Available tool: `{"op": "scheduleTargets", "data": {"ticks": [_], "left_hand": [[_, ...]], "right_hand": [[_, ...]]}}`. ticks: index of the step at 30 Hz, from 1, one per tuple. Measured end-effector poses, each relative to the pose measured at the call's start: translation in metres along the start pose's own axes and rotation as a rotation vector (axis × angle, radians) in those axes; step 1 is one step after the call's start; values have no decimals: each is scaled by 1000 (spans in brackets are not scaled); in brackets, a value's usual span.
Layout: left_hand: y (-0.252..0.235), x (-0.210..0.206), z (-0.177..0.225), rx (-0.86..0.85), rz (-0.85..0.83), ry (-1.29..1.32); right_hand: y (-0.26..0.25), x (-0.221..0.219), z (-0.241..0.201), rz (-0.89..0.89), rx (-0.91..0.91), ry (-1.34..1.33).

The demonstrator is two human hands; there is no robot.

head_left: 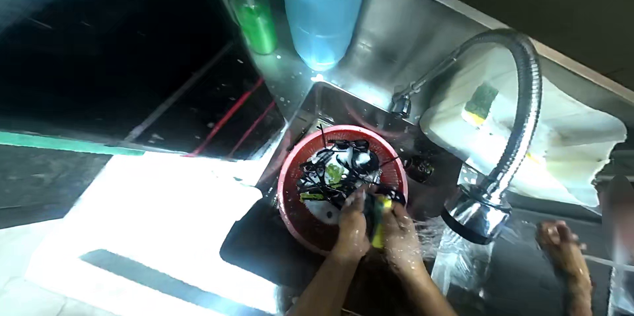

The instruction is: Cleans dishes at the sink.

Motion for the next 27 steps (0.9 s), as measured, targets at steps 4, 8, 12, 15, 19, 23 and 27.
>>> {"op": "scheduleTargets", "data": {"ticks": [4,8,12,15,19,23,27], "left_hand": [[21,-21,-37,185,-218,-265],[11,-38,-51,-16,-203,-642],[41,-63,-72,-27,-416,-1094],[30,-44,-72,-52,-344,-1219],[-19,-21,-74,157,12,-1331],[-64,-37,-110,-66,-72,-1379],[-68,-55,-89,-19,-204,-1413]], "right_hand": [[8,29,12,170,-34,-147],[46,34,48,307,-205,-522],[57,112,47,469,-39,-71],[52,183,61,706,-89,60],[59,204,146,606,-410,117],[76,178,191,530,-488,-56],[84,172,176,617,-522,-58]]}}
Point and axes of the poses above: each hand's wrist, its own y-axis away from the middle knuckle, its own x-axis out of the back of the hand, z = x × y, the point moved 7 cm from there along -y, towards the middle knuckle, and after that the axes turned 2 degrees about -y, right-handed, at the moved point
